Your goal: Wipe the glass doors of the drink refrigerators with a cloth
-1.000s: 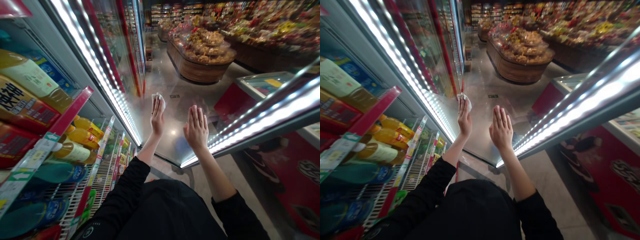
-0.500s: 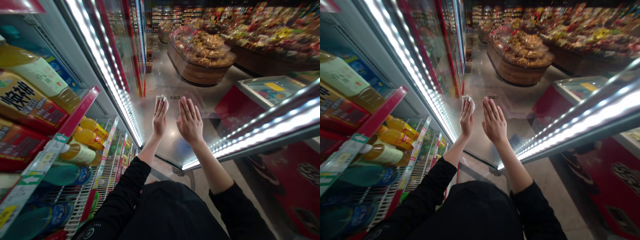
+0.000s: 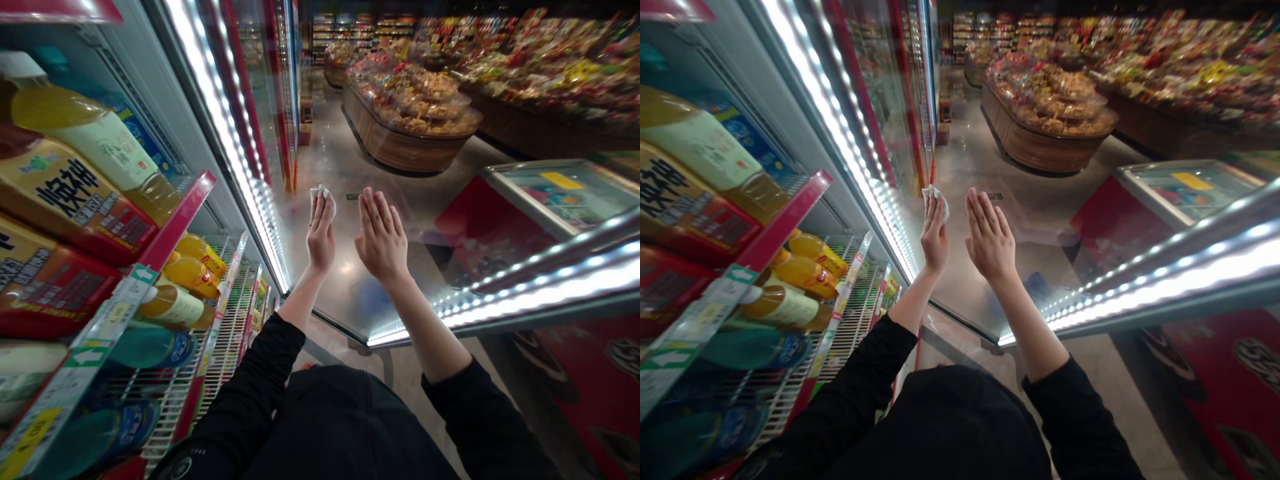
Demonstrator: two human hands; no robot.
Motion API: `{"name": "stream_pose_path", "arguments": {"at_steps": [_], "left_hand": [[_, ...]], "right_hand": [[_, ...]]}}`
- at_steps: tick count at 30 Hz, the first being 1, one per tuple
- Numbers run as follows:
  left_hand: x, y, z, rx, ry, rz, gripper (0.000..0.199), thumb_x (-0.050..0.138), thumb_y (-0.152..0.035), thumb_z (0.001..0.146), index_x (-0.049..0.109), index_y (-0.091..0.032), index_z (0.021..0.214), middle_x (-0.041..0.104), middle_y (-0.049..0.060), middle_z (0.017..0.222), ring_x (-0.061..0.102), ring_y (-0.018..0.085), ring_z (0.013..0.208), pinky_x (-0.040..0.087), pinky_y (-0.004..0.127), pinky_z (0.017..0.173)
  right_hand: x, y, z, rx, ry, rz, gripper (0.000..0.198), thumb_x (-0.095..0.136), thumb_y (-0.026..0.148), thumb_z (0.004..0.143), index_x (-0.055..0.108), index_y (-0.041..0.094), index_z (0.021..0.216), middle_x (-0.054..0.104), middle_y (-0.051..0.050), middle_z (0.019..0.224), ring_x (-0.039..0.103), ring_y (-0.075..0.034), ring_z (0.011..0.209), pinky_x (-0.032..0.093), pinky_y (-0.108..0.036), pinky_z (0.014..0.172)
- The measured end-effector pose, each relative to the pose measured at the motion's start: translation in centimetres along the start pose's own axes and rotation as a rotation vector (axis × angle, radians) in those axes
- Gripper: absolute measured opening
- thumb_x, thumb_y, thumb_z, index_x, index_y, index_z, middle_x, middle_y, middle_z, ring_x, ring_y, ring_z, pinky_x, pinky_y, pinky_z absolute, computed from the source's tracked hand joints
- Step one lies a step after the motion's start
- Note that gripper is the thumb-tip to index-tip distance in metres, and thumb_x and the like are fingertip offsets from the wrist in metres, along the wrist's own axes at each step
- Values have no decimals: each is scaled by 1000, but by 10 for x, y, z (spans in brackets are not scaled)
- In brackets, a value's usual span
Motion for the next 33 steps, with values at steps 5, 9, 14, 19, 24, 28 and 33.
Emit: {"name": "stream_pose_path", "arguments": {"at_steps": [5, 9, 14, 19, 24, 28, 33], "left_hand": [[-25, 23, -3, -60, -82, 21, 57, 32, -32, 120, 41, -30, 175, 39, 4, 185, 30, 23, 172, 30, 43, 144], [-23, 13, -29, -9, -56, 68, 61, 31, -27, 120, 29, -44, 178, 37, -4, 185, 33, 20, 171, 39, 46, 140], [-15, -1, -19, 109, 48, 56, 65, 28, -24, 120, 19, -49, 179, 35, -7, 186, 29, 17, 172, 37, 47, 142], [-31, 36, 5, -3, 3, 32, 59, 30, -26, 119, 35, -31, 178, 36, 4, 186, 26, 22, 173, 28, 46, 145], [-46, 77, -9, -137, -88, 6, 57, 32, -33, 120, 39, -36, 176, 35, 0, 186, 29, 22, 173, 31, 46, 144], [-49, 96, -3, -170, -52, 7, 57, 33, -29, 120, 40, -38, 175, 35, -3, 185, 27, 21, 173, 28, 47, 145], [-67, 119, 20, -241, -152, 30, 58, 41, -28, 118, 41, -35, 175, 32, -3, 186, 27, 22, 173, 26, 45, 146]], "right_hand": [[4, -2, -2, -9, 27, 2, 78, 42, 18, 109, 14, 22, 182, 35, -9, 185, 36, -26, 172, 32, -50, 140], [4, -2, -3, -1, 4, -18, 77, 41, 17, 110, 12, 23, 182, 37, -9, 184, 39, -26, 170, 33, -48, 139], [3, -2, -4, 13, -4, -24, 77, 42, 19, 110, 13, 23, 182, 37, -10, 184, 39, -27, 171, 33, -50, 139], [2, -5, -5, 6, -3, -55, 74, 43, 19, 111, 21, 20, 181, 39, -12, 183, 39, -26, 170, 33, -48, 138], [6, -10, -3, -15, 1, -58, 73, 47, 27, 113, 22, 18, 181, 39, -15, 183, 41, -27, 170, 34, -48, 138], [8, -16, 0, -44, -32, -59, 76, 52, 34, 113, 22, 15, 181, 39, -18, 183, 40, -29, 170, 34, -49, 138], [16, -26, 8, -87, -42, -45, 74, 53, 33, 113, 28, 12, 179, 41, -19, 181, 43, -29, 168, 36, -48, 137]]}}
Point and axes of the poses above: each hand's wrist, its own z-axis towards the middle knuckle, its own x-axis out of the palm, y = z × x, the point moved 10 cm from there along z, towards the middle knuckle
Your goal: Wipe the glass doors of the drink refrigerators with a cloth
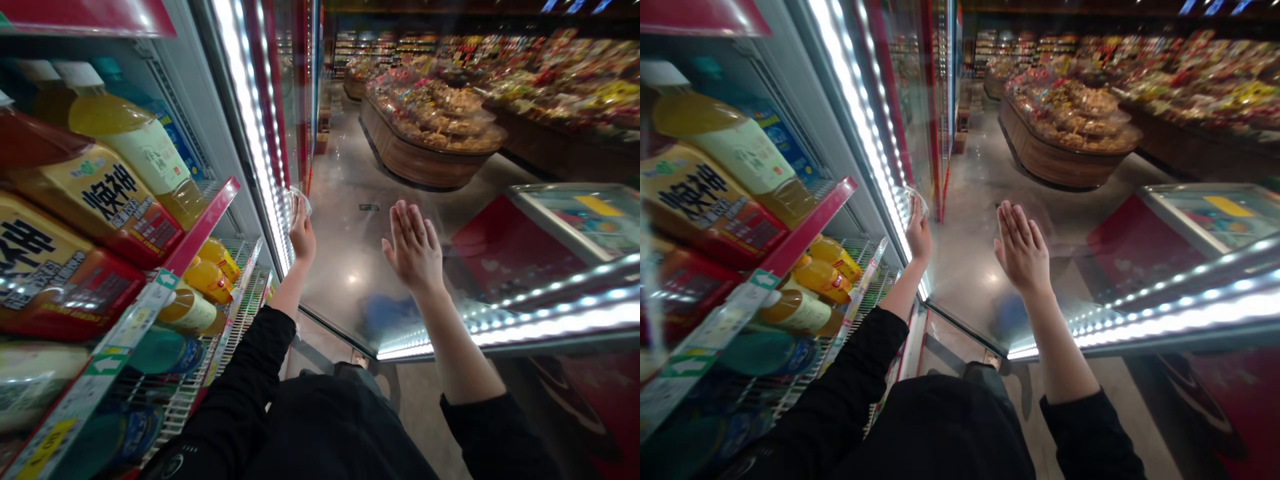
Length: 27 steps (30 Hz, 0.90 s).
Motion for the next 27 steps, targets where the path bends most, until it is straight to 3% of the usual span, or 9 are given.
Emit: {"name": "stream_pose_path", "arguments": {"at_steps": [8, 13, 19, 22, 27], "left_hand": [[25, -22, 6, 164, 67, 17, 55, 33, -30, 120, 45, -36, 173, 37, -2, 185, 25, 21, 174, 22, 47, 147], [-2, -3, 43, 112, -49, 62, 55, 36, -26, 118, 48, -29, 172, 36, 0, 185, 24, 20, 175, 20, 42, 148], [-21, 24, 36, -83, -35, 196, 60, 40, -13, 112, 51, -22, 170, 40, 3, 183, 32, 17, 173, 26, 37, 145], [-22, 22, 39, -92, -10, 212, 62, 40, -9, 109, 51, -19, 169, 38, 4, 183, 32, 16, 173, 25, 36, 145], [-31, 21, 67, -87, 8, 220, 63, 43, -9, 109, 54, -26, 168, 41, -1, 182, 33, 16, 172, 25, 36, 145]], "right_hand": [[26, -18, 16, 116, -39, 49, 80, 55, 35, 111, 20, 20, 182, 40, -18, 183, 38, -34, 170, 32, -59, 138], [37, 4, 36, 156, -116, 71, 85, 57, 33, 110, 16, 17, 183, 39, -21, 183, 35, -37, 171, 34, -63, 137], [64, 18, 70, 91, 44, 65, 94, 56, 35, 110, -3, 18, 182, 28, -16, 188, 29, -35, 174, 32, -61, 138], [75, 12, 76, 99, 125, 55, 96, 53, 38, 111, -12, 19, 179, 22, -16, 189, 26, -37, 175, 31, -63, 138], [80, 9, 75, 97, 145, 38, 100, 53, 40, 111, -21, 20, 175, 17, -14, 189, 25, -38, 175, 29, -65, 139]]}}
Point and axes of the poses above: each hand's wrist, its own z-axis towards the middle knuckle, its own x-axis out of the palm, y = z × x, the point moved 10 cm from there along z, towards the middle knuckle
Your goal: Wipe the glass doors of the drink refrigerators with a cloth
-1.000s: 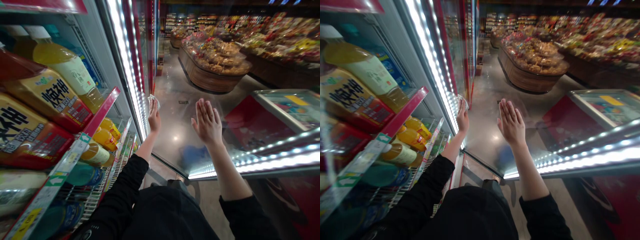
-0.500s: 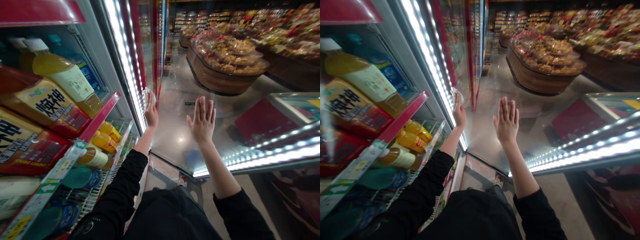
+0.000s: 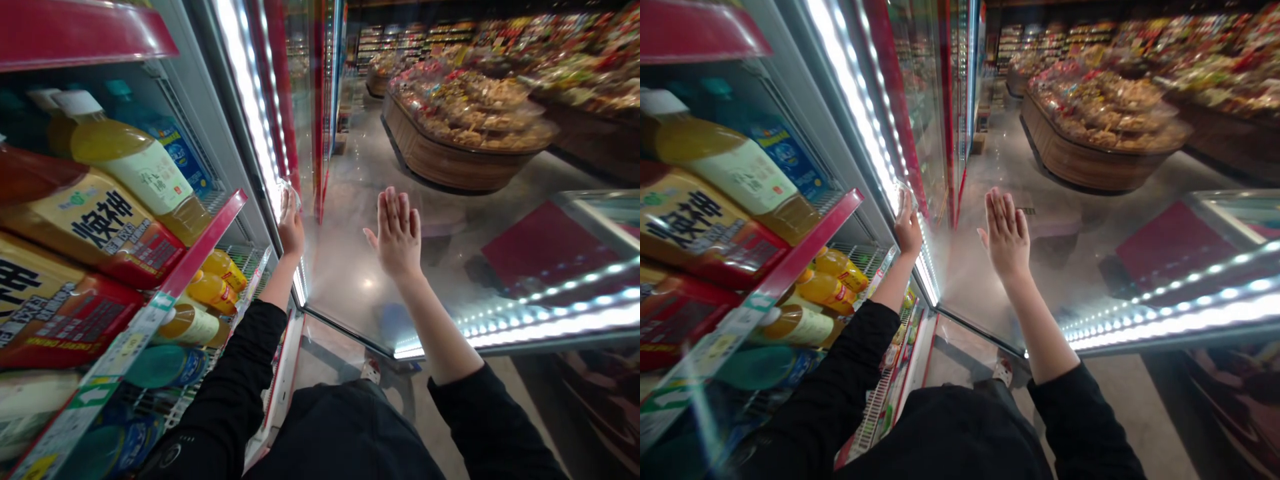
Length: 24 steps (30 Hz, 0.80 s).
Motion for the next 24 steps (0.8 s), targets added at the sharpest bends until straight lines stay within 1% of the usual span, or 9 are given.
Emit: {"name": "stream_pose_path", "arguments": {"at_steps": [3, 7, 9, 11, 14, 16, 18, 20, 24], "left_hand": [[-3, 4, 0, -4, 3, 13, 62, 43, -9, 108, 56, -24, 167, 43, 1, 181, 35, 17, 172, 26, 36, 145], [2, 10, -25, -26, 31, 34, 61, 43, -11, 108, 56, -23, 167, 45, 3, 180, 39, 19, 170, 31, 39, 143], [4, 10, -31, -20, 37, 42, 61, 43, -11, 109, 56, -23, 167, 46, 4, 179, 40, 19, 170, 33, 39, 143], [4, 5, -26, 11, 31, 53, 60, 42, -10, 109, 56, -22, 167, 46, 4, 180, 40, 19, 170, 34, 38, 142], [0, -2, -4, 59, 22, 65, 61, 42, -8, 109, 56, -24, 167, 45, 2, 181, 37, 17, 171, 31, 35, 143], [-3, -2, 8, 73, 21, 69, 62, 41, -6, 109, 56, -24, 166, 45, 2, 181, 37, 16, 171, 28, 35, 144], [-6, 2, 12, 81, 25, 74, 62, 42, -5, 108, 56, -21, 166, 46, 5, 181, 38, 18, 171, 26, 36, 144], [-6, 13, 4, 64, 26, 72, 61, 42, -6, 108, 57, -20, 166, 49, 8, 179, 39, 20, 171, 28, 39, 144], [2, 39, -32, -1, 12, 64, 57, 39, -17, 115, 52, -26, 170, 51, 5, 178, 39, 22, 170, 33, 43, 143]], "right_hand": [[-1, 0, -1, -3, -6, -7, 100, 53, 41, 111, -22, 21, 175, 18, -15, 189, 27, -39, 174, 31, -65, 138], [0, 0, 0, -8, -16, -21, 101, 54, 42, 110, -19, 20, 177, 20, -16, 189, 27, -37, 175, 32, -63, 138], [-1, -2, 0, -6, -26, -22, 102, 55, 41, 110, -18, 20, 177, 20, -16, 189, 26, -36, 175, 31, -62, 138], [0, -2, 1, -12, -31, -24, 102, 55, 40, 109, -18, 20, 178, 21, -15, 189, 26, -36, 175, 32, -62, 138], [0, -2, 2, -27, -18, -30, 101, 54, 41, 110, -18, 19, 178, 21, -16, 189, 26, -36, 175, 32, -62, 137], [1, -3, 3, -32, -8, -33, 100, 52, 40, 111, -19, 18, 178, 22, -17, 189, 27, -36, 175, 33, -63, 137], [1, -3, 4, -37, -4, -32, 99, 50, 39, 111, -21, 19, 177, 22, -17, 189, 28, -36, 174, 33, -64, 137], [1, -4, 4, -42, -6, -31, 100, 51, 39, 111, -22, 19, 176, 22, -16, 189, 28, -36, 174, 33, -63, 137], [2, -4, 5, -52, -14, -26, 105, 54, 39, 108, -24, 21, 175, 17, -14, 190, 26, -37, 175, 32, -64, 137]]}}
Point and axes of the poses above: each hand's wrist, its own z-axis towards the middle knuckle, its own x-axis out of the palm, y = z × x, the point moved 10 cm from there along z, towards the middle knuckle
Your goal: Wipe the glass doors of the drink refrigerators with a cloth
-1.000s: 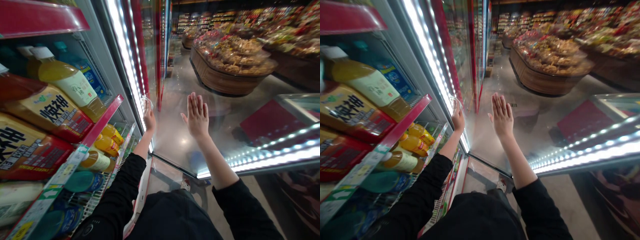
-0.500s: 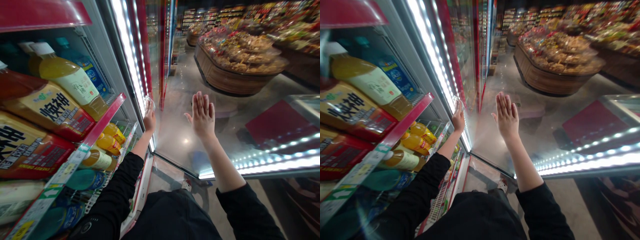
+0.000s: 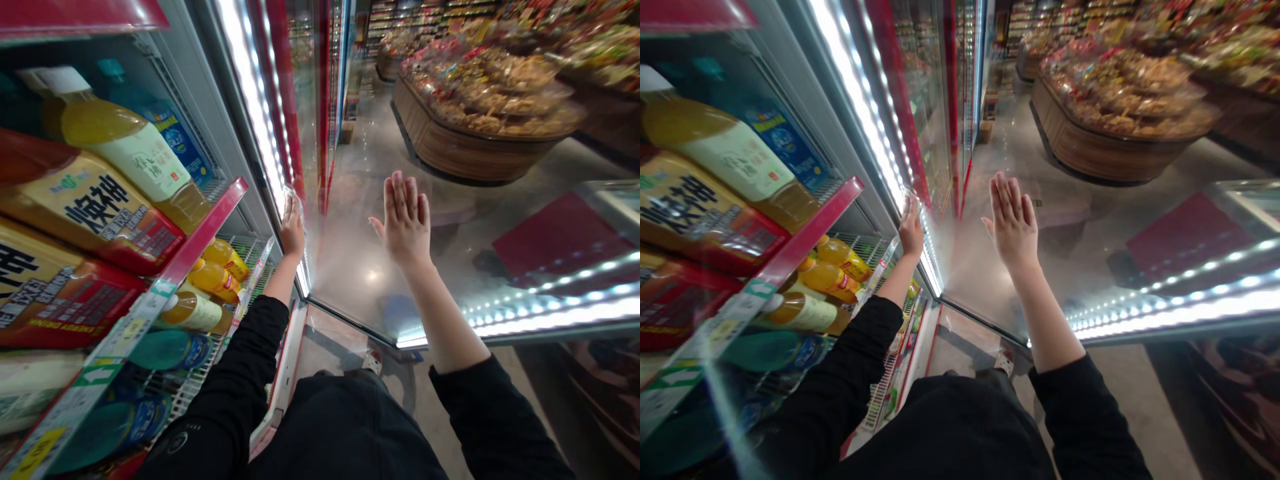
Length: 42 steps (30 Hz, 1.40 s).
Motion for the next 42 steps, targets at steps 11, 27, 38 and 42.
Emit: {"name": "stream_pose_path", "arguments": {"at_steps": [11, 27, 38, 42], "left_hand": [[24, -27, -13, 146, 116, 38, 59, 26, -28, 118, 48, -25, 172, 41, 4, 183, 30, 19, 173, 28, 42, 144], [26, -4, -32, -117, 55, -19, 57, 38, -17, 113, 56, -23, 167, 46, 6, 180, 31, 18, 173, 26, 39, 144], [40, 13, -67, -173, -10, -2, 62, 36, -12, 112, 48, -24, 172, 41, 7, 183, 30, 17, 173, 26, 44, 145], [51, -2, -70, -124, 19, -2, 59, 35, -15, 114, 53, -27, 168, 46, 5, 181, 31, 16, 172, 30, 42, 144]], "right_hand": [[1, -2, 1, -1, 7, 11, 99, 49, 42, 110, -21, 21, 177, 18, -14, 191, 24, -37, 175, 32, -65, 138], [5, -10, 13, 14, 70, 78, 103, 52, 37, 108, -25, 22, 175, 15, -13, 191, 23, -39, 175, 29, -68, 137], [5, -12, 18, -1, 80, 68, 95, 47, 38, 110, -15, 19, 179, 22, -15, 190, 24, -37, 176, 30, -67, 137], [5, -11, 17, 8, 83, 86, 91, 43, 38, 110, -12, 20, 180, 21, -13, 190, 22, -35, 176, 29, -66, 138]]}}
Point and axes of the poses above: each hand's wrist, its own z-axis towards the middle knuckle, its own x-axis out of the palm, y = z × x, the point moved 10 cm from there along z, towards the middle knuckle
